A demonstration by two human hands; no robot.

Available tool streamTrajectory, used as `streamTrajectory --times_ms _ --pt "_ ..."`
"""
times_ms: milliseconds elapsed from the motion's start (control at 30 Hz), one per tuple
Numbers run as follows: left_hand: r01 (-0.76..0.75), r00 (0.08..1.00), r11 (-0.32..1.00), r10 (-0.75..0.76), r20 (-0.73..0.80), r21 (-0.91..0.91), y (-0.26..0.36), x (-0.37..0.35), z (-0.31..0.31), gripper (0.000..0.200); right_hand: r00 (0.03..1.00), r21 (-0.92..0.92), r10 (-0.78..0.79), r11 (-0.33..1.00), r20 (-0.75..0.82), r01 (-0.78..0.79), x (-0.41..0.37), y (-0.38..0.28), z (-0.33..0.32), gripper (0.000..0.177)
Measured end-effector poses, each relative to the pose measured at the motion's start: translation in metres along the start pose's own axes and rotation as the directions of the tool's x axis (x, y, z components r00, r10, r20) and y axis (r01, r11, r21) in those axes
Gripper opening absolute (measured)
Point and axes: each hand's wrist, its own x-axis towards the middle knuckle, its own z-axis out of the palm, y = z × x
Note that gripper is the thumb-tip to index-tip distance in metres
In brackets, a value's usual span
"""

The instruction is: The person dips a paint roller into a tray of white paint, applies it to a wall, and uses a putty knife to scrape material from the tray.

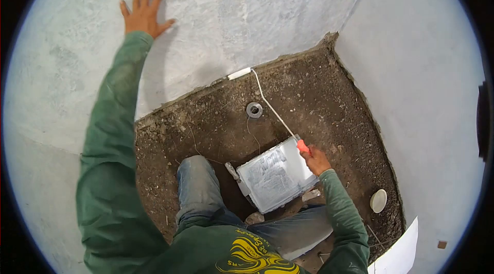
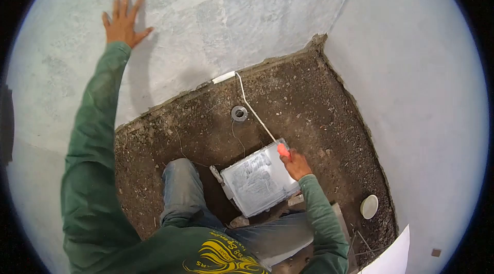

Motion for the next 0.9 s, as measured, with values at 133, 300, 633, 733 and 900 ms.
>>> streamTrajectory --times_ms 133,300,633,733,900 --pt "-0.002 0.994 0.575 0.094 0.063 -0.818 0.109 -0.1 0.039 0.078 0.999 0.029 0.035 0.999 -0.013 -0.035 0.003 -0.004 0.012 0.052" --pt "0.81 0.578 -0.304 0.557 0.596 -0.501 0.366 -0.328 0.07 0.056 0.996 -0.014 0.02 1.0 -0.082 -0.021 0.0 -0.028 0.002 0.051" --pt "0.882 0.294 -0.444 0.781 0.551 0.159 0.368 -0.291 -0.043 0.045 0.998 0.071 0.004 0.997 -0.065 0.001 0.005 -0.023 -0.006 0.045" --pt "0.883 0.304 -0.452 0.752 0.585 0.122 0.359 -0.278 -0.061 0.035 0.996 0.09 -0.032 0.995 -0.08 0.039 -0.017 -0.045 -0.025 0.045" --pt "0.785 0.512 -0.62 0.638 0.576 -0.011 0.347 -0.268 -0.093 0.026 0.989 0.192 -0.065 0.977 -0.131 0.09 -0.047 -0.059 -0.045 0.041"
